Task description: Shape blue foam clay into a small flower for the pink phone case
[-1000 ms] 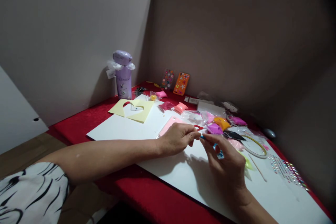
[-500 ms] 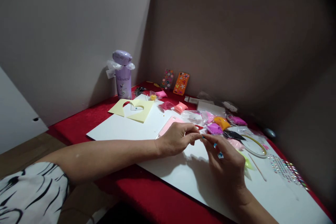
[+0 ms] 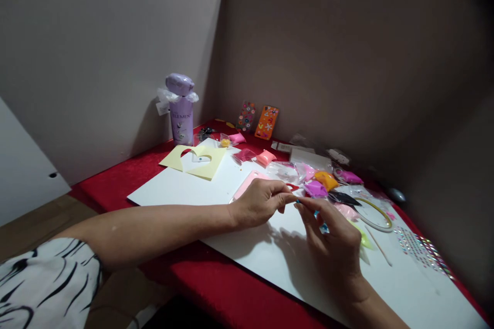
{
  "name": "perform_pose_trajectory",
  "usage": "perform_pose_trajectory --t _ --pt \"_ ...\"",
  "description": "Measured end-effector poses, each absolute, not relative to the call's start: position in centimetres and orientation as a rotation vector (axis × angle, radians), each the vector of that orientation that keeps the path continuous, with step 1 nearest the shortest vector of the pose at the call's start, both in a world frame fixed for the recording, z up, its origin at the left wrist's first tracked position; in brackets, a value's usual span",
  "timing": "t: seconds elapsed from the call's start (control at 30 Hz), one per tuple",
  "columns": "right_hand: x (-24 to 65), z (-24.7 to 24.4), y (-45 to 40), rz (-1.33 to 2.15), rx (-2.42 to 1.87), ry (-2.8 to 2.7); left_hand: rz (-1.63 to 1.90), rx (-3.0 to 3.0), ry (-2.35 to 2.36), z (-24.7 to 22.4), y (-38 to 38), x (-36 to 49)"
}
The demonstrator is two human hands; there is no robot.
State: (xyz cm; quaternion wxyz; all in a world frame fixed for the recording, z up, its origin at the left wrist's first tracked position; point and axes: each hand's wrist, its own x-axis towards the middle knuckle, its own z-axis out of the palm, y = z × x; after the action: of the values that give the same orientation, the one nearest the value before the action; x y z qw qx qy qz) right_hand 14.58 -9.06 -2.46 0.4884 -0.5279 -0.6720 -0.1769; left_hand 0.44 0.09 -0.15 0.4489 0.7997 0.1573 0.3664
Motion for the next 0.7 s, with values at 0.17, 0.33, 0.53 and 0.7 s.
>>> perform_pose_trajectory --t 0.17,0.33,0.53,0.7 --pt "14.63 -2.55 -9.1 -0.416 -1.286 -1.634 0.91 1.991 0.396 -0.2 0.09 0.39" --pt "14.52 -2.59 -9.03 -0.44 -1.294 -1.622 0.938 1.987 0.391 -0.15 0.2 0.42" --pt "14.4 -2.42 -9.16 -0.466 -1.311 -1.609 0.942 1.862 0.363 0.04 0.04 0.51" --pt "14.46 -2.59 -9.03 -0.461 -1.308 -1.617 0.93 1.886 0.387 0.06 -0.07 0.52"
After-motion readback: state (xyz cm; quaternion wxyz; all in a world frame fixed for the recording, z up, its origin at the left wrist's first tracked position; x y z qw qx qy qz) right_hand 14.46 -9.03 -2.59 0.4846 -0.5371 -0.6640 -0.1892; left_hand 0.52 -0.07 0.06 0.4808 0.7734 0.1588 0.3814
